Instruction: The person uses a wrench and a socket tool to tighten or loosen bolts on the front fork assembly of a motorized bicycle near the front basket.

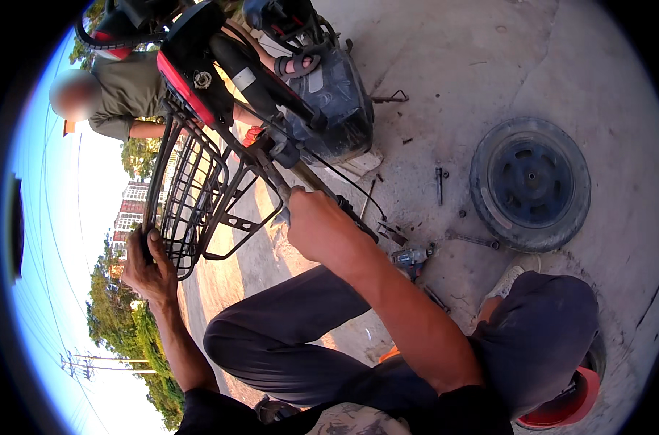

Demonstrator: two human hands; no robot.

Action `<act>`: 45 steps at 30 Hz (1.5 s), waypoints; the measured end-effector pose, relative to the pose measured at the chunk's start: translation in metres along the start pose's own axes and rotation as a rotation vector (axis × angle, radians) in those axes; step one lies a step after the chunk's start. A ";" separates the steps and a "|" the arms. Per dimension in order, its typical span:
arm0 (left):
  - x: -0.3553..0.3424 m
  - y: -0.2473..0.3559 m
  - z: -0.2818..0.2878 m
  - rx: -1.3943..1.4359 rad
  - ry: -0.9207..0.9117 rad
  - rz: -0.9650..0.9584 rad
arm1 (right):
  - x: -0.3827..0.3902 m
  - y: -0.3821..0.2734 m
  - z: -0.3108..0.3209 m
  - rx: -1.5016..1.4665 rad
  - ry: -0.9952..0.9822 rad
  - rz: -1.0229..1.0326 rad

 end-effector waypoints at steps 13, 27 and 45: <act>0.001 0.007 0.005 -0.080 0.076 -0.040 | 0.013 0.019 -0.014 -0.104 -0.160 -0.060; 0.007 -0.002 0.001 -0.068 0.049 0.032 | 0.017 0.032 -0.018 0.006 -0.283 -0.076; 0.009 0.002 0.001 -0.122 0.104 -0.031 | -0.007 0.038 -0.034 -0.030 -0.256 0.104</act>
Point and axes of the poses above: each hand's wrist, its own x-axis away from the middle knuckle, its own z-axis out of the back of the hand, y = z × x, the point moved 9 cm from there along -x, towards the middle knuckle, and after that the axes turned 4 degrees about z, right-handed, at the moved point
